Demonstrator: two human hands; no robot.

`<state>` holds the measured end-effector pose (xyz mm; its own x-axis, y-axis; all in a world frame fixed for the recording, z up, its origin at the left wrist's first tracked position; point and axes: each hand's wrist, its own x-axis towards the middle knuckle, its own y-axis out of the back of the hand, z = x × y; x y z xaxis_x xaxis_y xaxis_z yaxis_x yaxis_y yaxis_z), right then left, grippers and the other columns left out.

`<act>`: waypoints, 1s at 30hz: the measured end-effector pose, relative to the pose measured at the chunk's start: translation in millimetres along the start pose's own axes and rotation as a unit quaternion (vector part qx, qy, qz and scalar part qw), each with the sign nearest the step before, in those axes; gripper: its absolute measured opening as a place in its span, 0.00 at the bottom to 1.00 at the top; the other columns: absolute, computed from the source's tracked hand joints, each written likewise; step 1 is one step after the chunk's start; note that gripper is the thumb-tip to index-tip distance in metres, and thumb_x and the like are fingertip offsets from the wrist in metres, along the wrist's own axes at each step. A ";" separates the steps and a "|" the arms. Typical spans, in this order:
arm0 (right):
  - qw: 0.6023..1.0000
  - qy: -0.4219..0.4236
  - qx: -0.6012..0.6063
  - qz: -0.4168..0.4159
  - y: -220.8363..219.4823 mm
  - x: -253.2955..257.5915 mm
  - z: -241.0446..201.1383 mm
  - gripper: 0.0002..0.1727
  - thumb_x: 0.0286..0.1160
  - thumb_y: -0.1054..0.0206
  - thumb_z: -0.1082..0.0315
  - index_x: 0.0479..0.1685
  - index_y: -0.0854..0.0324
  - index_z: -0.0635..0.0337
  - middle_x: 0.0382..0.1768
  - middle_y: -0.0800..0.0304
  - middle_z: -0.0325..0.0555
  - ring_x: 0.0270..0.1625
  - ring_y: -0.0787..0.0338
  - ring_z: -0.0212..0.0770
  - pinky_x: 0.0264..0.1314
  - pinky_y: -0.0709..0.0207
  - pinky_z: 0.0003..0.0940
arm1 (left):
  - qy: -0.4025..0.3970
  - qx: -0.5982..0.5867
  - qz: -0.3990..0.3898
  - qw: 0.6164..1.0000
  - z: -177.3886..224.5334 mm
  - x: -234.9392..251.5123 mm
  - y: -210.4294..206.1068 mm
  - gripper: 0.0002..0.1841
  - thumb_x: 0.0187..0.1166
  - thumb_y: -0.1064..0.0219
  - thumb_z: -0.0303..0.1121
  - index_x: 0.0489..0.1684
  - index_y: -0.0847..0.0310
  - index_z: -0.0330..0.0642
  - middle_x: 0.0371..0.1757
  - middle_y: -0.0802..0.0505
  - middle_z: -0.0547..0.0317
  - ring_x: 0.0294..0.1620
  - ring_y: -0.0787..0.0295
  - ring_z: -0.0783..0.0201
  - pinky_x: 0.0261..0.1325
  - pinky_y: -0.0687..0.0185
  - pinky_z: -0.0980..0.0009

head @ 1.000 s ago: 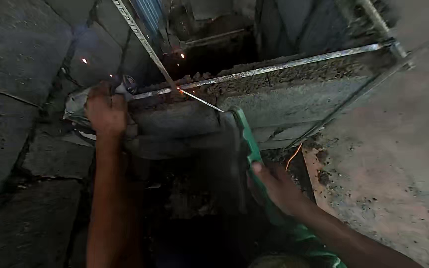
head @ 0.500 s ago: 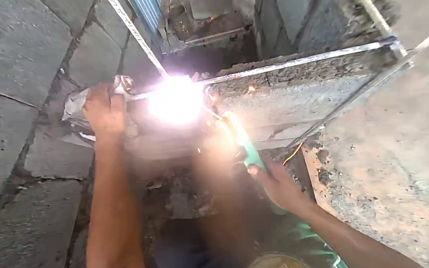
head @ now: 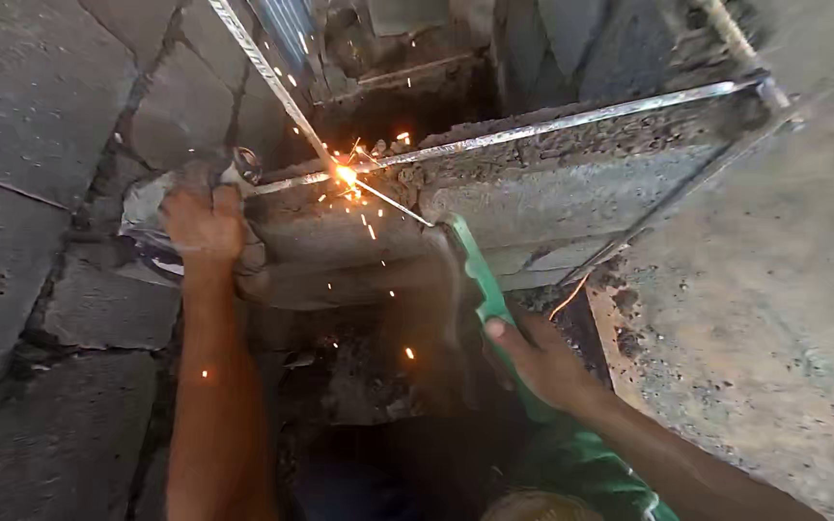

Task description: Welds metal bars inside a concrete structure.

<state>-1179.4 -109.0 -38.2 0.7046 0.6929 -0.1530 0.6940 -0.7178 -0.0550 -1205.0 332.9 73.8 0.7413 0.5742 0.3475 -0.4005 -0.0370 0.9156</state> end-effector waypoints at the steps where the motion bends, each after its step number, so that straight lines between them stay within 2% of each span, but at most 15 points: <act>1: 1.000 -0.001 0.002 0.000 -0.1 0.7 0.3 0.37 0.78 0.44 0.28 0.56 0.21 0.55 0.25 0.15 0.39 0.18 0.17 0.37 0.18 0.17 0.35 | -0.003 0.000 0.001 1.000 -0.4 1.4 -0.1 0.32 0.84 0.54 0.53 0.76 0.24 0.39 0.69 0.16 0.23 0.73 0.23 0.21 0.68 0.37 0.18; 4: 1.000 0.003 0.022 0.007 -1.6 0.0 -1.4 0.34 0.80 0.42 0.31 0.58 0.20 0.55 0.23 0.16 0.36 0.17 0.18 0.34 0.18 0.18 0.32 | 0.032 -0.023 -0.009 0.999 3.6 -12.6 3.2 0.27 0.87 0.51 0.45 0.74 0.24 0.34 0.71 0.16 0.28 0.75 0.22 0.31 0.74 0.33 0.30; 6: 0.999 0.010 0.030 0.003 -0.9 -0.6 -2.8 0.31 0.82 0.42 0.34 0.59 0.19 0.54 0.23 0.16 0.34 0.18 0.18 0.32 0.19 0.18 0.30 | 0.118 -0.090 -0.048 0.988 6.5 -34.1 4.8 0.24 0.95 0.48 0.36 0.83 0.35 0.28 0.82 0.27 0.30 0.85 0.34 0.40 0.87 0.44 0.47; 8: 1.000 0.009 0.014 0.000 -0.2 -0.1 -2.5 0.32 0.82 0.44 0.34 0.57 0.20 0.56 0.23 0.16 0.36 0.18 0.17 0.34 0.19 0.18 0.32 | 0.052 -0.075 -0.005 0.996 -3.5 -28.7 -4.8 0.25 0.91 0.45 0.36 0.79 0.31 0.26 0.78 0.24 0.21 0.82 0.33 0.27 0.84 0.45 0.32; 9: 1.000 0.005 0.003 0.000 0.0 0.2 -2.3 0.34 0.81 0.44 0.32 0.57 0.20 0.56 0.23 0.16 0.37 0.18 0.17 0.35 0.19 0.18 0.34 | -0.001 -0.021 0.011 1.000 -2.3 -15.9 -3.5 0.26 0.88 0.49 0.43 0.75 0.25 0.33 0.71 0.18 0.23 0.76 0.24 0.24 0.74 0.36 0.25; 11: 1.000 0.009 -0.011 0.005 0.4 0.4 -1.0 0.35 0.81 0.44 0.31 0.57 0.20 0.57 0.25 0.15 0.37 0.18 0.17 0.34 0.19 0.17 0.34 | -0.032 0.000 0.017 0.999 -1.1 -0.5 -0.7 0.29 0.86 0.54 0.50 0.75 0.22 0.42 0.66 0.13 0.27 0.69 0.18 0.26 0.65 0.31 0.21; 15: 1.000 0.013 -0.005 0.004 -0.3 -0.5 -1.4 0.35 0.82 0.45 0.31 0.60 0.21 0.57 0.24 0.16 0.36 0.18 0.17 0.34 0.18 0.18 0.34 | -0.012 0.005 0.029 0.999 4.2 -1.7 -2.2 0.30 0.87 0.51 0.51 0.70 0.21 0.33 0.65 0.15 0.22 0.70 0.20 0.22 0.67 0.33 0.20; 16: 1.000 0.007 0.000 0.003 -0.2 -1.1 -2.0 0.34 0.83 0.45 0.33 0.60 0.21 0.57 0.24 0.16 0.36 0.18 0.17 0.34 0.19 0.17 0.34 | 0.012 0.000 0.020 1.000 13.3 -7.9 1.9 0.29 0.89 0.51 0.49 0.72 0.22 0.33 0.68 0.15 0.23 0.72 0.21 0.26 0.71 0.32 0.24; 18: 0.999 -0.009 0.037 0.010 -0.3 -2.1 -6.0 0.24 0.89 0.45 0.45 0.55 0.19 0.58 0.25 0.15 0.35 0.19 0.17 0.33 0.19 0.19 0.30 | 0.116 -0.074 -0.014 0.990 45.6 -39.8 22.2 0.24 0.93 0.48 0.39 0.80 0.28 0.33 0.76 0.19 0.35 0.77 0.22 0.49 0.82 0.33 0.54; 19: 0.999 -0.012 0.051 0.007 1.1 -1.6 -5.5 0.21 0.90 0.46 0.49 0.53 0.20 0.57 0.25 0.14 0.35 0.19 0.16 0.33 0.19 0.19 0.28 | 0.157 -0.109 0.007 0.981 53.9 -59.4 26.7 0.21 0.91 0.44 0.34 0.75 0.25 0.28 0.70 0.16 0.38 0.69 0.19 0.57 0.75 0.28 0.66; 20: 0.998 -0.008 0.059 0.003 2.0 -0.6 -3.4 0.20 0.91 0.47 0.49 0.53 0.21 0.56 0.26 0.15 0.35 0.18 0.17 0.32 0.18 0.19 0.27 | 0.169 -0.131 0.005 0.977 51.0 -75.1 26.3 0.21 0.92 0.45 0.31 0.75 0.29 0.24 0.70 0.19 0.36 0.68 0.22 0.57 0.75 0.31 0.68; 22: 0.999 0.008 0.032 -0.006 2.9 -0.6 -1.2 0.29 0.85 0.45 0.37 0.58 0.21 0.55 0.26 0.16 0.35 0.19 0.18 0.32 0.18 0.19 0.29 | 0.092 -0.058 -0.014 0.994 23.6 -70.4 13.2 0.24 0.93 0.48 0.34 0.78 0.32 0.21 0.77 0.23 0.25 0.80 0.27 0.40 0.85 0.38 0.49; 24: 1.000 0.013 0.003 -0.006 2.1 0.0 -0.4 0.35 0.83 0.45 0.33 0.64 0.23 0.57 0.26 0.16 0.36 0.19 0.17 0.34 0.19 0.17 0.33 | 0.004 0.047 -0.004 0.999 8.0 -22.2 -0.1 0.27 0.91 0.51 0.44 0.70 0.25 0.24 0.70 0.19 0.18 0.75 0.25 0.20 0.73 0.35 0.23; 27: 1.000 0.012 -0.004 -0.001 0.4 0.0 -0.4 0.35 0.82 0.45 0.32 0.62 0.22 0.57 0.25 0.16 0.37 0.19 0.17 0.34 0.19 0.18 0.34 | -0.020 0.019 0.021 0.999 -1.8 -4.2 -5.4 0.32 0.88 0.54 0.52 0.74 0.24 0.31 0.69 0.17 0.21 0.73 0.23 0.22 0.71 0.36 0.22; 30: 1.000 0.007 0.015 0.001 -1.3 -0.7 -1.7 0.34 0.81 0.44 0.31 0.57 0.21 0.56 0.22 0.17 0.34 0.17 0.19 0.32 0.18 0.19 0.31 | -0.039 0.061 0.003 0.997 -0.1 -6.7 -5.3 0.27 0.91 0.51 0.44 0.70 0.24 0.27 0.71 0.19 0.19 0.75 0.26 0.19 0.72 0.38 0.21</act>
<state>-1180.5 -108.5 -36.3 0.7084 0.6918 -0.1403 0.6877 -0.7212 -0.0838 -1207.9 329.3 66.6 0.7805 0.5082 0.3642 -0.3402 -0.1435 0.9293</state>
